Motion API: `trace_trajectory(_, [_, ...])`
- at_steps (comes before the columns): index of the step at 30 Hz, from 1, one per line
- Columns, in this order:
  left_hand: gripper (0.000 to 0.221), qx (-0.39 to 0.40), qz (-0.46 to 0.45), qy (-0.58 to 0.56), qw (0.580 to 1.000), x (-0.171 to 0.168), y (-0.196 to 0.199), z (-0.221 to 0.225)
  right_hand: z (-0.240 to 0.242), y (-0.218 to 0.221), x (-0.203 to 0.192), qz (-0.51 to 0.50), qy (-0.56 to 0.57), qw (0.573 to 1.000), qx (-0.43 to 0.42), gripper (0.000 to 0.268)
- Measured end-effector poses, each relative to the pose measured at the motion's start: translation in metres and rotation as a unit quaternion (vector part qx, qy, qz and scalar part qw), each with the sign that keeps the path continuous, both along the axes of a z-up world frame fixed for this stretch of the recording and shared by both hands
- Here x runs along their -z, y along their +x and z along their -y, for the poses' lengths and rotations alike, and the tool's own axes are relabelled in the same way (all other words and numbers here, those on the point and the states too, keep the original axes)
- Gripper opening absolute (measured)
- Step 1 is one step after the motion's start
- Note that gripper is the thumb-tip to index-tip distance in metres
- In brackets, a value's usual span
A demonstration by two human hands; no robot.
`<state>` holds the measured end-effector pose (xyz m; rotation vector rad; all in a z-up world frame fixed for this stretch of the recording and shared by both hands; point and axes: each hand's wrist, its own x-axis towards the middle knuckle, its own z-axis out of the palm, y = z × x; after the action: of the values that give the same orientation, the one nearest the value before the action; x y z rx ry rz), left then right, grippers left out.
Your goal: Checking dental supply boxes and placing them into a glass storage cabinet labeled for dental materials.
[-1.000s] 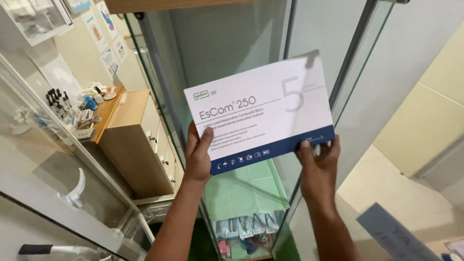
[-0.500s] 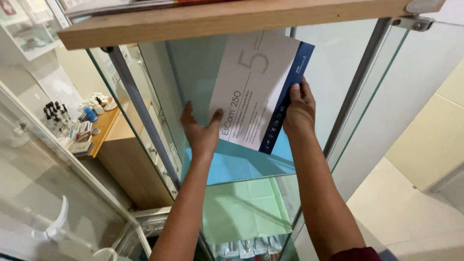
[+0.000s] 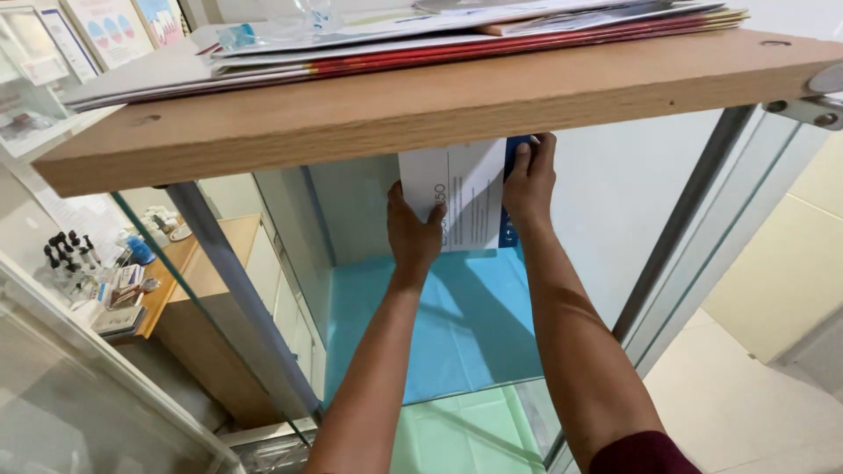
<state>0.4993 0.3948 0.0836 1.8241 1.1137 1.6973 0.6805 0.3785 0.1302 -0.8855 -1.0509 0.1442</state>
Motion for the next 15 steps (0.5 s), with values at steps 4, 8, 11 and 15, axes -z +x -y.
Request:
trace_trajectory(4, [0.078, -0.069, 0.026, 0.048, 0.996, 0.027, 0.02, -0.02, -0.01, -0.007, 0.015, 0.095, -0.007, 0.989, 0.116, 0.031])
trace_trajectory(8, [0.08, -0.099, 0.016, 0.019, 0.995, 0.017, 0.023, -0.007, -0.011, -0.024, 0.029, 0.145, -0.004, 0.951, 0.274, 0.055])
trace_trajectory(11, [0.076, -0.107, -0.003, 0.025, 0.994, 0.017, 0.024, -0.011, -0.01, -0.032, 0.037, 0.154, -0.027, 0.935, 0.318, 0.065])
trace_trajectory(15, [0.081, -0.123, -0.013, 0.054, 0.991, 0.016, 0.032, -0.011, -0.012, -0.025, 0.047, 0.163, -0.075, 0.929, 0.325, 0.072])
